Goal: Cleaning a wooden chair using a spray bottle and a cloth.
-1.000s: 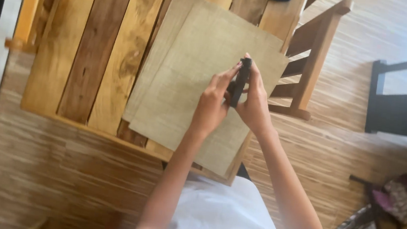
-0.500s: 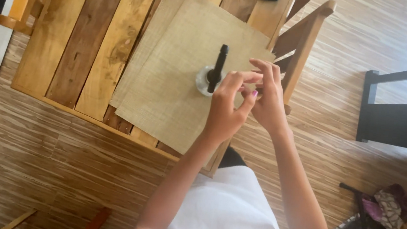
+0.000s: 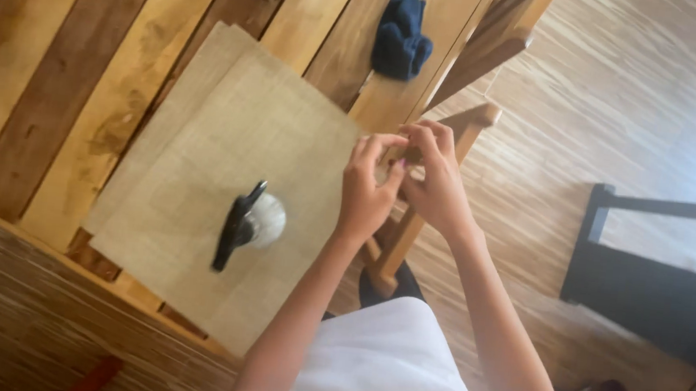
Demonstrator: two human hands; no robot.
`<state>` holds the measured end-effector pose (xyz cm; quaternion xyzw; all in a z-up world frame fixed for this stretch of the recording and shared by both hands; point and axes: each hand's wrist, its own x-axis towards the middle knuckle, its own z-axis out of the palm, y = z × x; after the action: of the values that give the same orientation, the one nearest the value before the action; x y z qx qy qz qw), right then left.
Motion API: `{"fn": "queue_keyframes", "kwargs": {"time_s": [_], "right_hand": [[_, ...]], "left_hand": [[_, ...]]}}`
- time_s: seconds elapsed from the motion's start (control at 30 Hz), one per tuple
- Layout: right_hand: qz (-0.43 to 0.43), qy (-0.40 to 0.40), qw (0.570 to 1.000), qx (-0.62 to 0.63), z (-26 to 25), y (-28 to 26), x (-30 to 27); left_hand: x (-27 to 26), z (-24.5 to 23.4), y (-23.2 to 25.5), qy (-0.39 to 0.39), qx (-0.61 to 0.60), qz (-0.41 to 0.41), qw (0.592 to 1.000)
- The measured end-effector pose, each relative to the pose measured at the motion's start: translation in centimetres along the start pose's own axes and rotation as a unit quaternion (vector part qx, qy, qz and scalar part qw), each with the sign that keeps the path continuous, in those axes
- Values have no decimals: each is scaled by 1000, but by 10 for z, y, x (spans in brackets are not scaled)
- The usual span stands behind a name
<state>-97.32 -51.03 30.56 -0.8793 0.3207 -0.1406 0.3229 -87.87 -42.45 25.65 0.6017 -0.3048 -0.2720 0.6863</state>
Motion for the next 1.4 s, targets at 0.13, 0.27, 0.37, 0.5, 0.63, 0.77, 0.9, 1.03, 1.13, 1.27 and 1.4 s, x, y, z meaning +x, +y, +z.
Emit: {"fn": "queue_keyframes", "kwargs": {"time_s": [0.13, 0.27, 0.37, 0.5, 0.63, 0.77, 0.9, 1.03, 1.13, 1.27, 1.4], "right_hand": [[-15, -40, 998, -50, -24, 52, 46], [12, -83, 995, -46, -31, 79, 94], [7, -101, 994, -49, -34, 93, 122], [8, -122, 992, -18, -28, 112, 137], [17, -141, 990, -21, -21, 125, 141], [49, -108, 993, -3, -21, 126, 143], [94, -108, 988, 55, -36, 120, 145], [100, -93, 977, 163, -56, 97, 137], [143, -102, 953, 247, -75, 73, 131], [180, -100, 961, 184, -94, 70, 108], [144, -19, 986, 80, -99, 97, 77]], "left_hand": [[45, 45, -41, 36, 20, -66, 997], [81, 70, -80, 98, 51, -94, 989], [109, 85, -102, 142, 96, -77, 982], [127, 98, -124, 151, 104, -93, 979], [133, 101, -121, 155, 163, -113, 968], [130, 104, -120, 161, 95, -205, 961], [120, 107, -120, 141, 9, -291, 946], [118, 100, -69, 147, -76, -135, 977], [110, 99, -40, 107, -258, -150, 948], [85, 96, -29, 143, -249, -225, 931], [58, 75, -4, 113, -221, -162, 955]]}}
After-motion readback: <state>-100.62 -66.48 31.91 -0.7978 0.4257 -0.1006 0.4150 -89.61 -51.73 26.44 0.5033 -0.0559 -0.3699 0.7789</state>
